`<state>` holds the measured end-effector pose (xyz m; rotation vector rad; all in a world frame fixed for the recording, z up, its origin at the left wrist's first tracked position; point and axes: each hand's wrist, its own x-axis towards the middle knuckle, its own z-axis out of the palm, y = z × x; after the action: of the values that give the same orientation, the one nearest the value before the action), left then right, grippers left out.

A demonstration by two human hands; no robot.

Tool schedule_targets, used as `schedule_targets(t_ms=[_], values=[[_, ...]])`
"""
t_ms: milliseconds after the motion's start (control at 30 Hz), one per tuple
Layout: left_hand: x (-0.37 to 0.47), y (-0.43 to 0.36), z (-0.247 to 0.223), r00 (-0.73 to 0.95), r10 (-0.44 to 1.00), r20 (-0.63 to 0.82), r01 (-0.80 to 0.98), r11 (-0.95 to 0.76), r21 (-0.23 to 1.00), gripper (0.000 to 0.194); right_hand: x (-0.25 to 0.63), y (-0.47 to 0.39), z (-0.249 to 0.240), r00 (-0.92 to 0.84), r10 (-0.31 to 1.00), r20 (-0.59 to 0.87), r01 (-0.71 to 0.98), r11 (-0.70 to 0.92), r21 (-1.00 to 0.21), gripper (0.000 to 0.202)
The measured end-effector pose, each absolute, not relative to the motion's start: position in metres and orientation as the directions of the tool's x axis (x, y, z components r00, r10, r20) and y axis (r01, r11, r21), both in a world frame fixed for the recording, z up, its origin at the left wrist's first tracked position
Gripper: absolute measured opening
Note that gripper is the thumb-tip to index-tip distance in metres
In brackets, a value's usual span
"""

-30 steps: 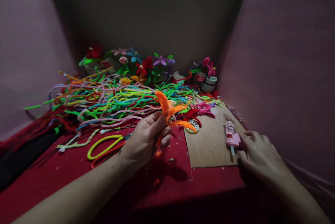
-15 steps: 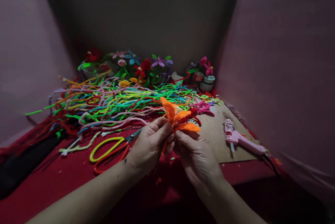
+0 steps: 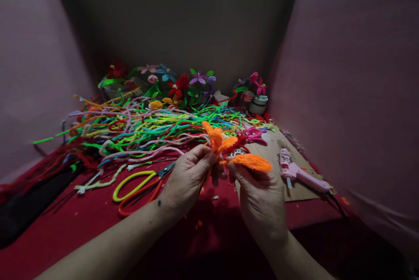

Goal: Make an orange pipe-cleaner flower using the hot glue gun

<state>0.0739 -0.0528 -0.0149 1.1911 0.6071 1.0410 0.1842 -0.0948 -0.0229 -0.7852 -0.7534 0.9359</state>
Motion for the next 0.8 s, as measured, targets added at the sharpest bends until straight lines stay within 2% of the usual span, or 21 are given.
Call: schedule_targets(t_ms=[133,267,533,800], values=[[0.0708,-0.0505,-0.0163,0.414,0.900,0.138,-0.265,-0.026,0.964,0.023,0.1867,-0.0965,-0.0162,0.320,0.926,0.202,-0.276,0.295,-0.915,0.003],[0.0700,-0.0517,-0.0155,0.396,0.908,0.137,-0.214,-0.054,0.975,0.024,0.1882,-0.0964,-0.0127,0.287,0.937,0.197,-0.194,0.258,-0.946,0.007],[0.0680,-0.0518,-0.0170,0.389,0.909,0.148,-0.252,-0.049,0.967,0.017,0.1868,-0.0925,-0.0170,0.241,0.947,0.214,-0.271,0.277,-0.922,0.005],[0.0657,-0.0512,-0.0138,0.418,0.899,0.129,-0.256,-0.019,0.966,0.018,0.1911,-0.0892,-0.0199,0.213,0.940,0.266,-0.189,0.307,-0.933,0.007]])
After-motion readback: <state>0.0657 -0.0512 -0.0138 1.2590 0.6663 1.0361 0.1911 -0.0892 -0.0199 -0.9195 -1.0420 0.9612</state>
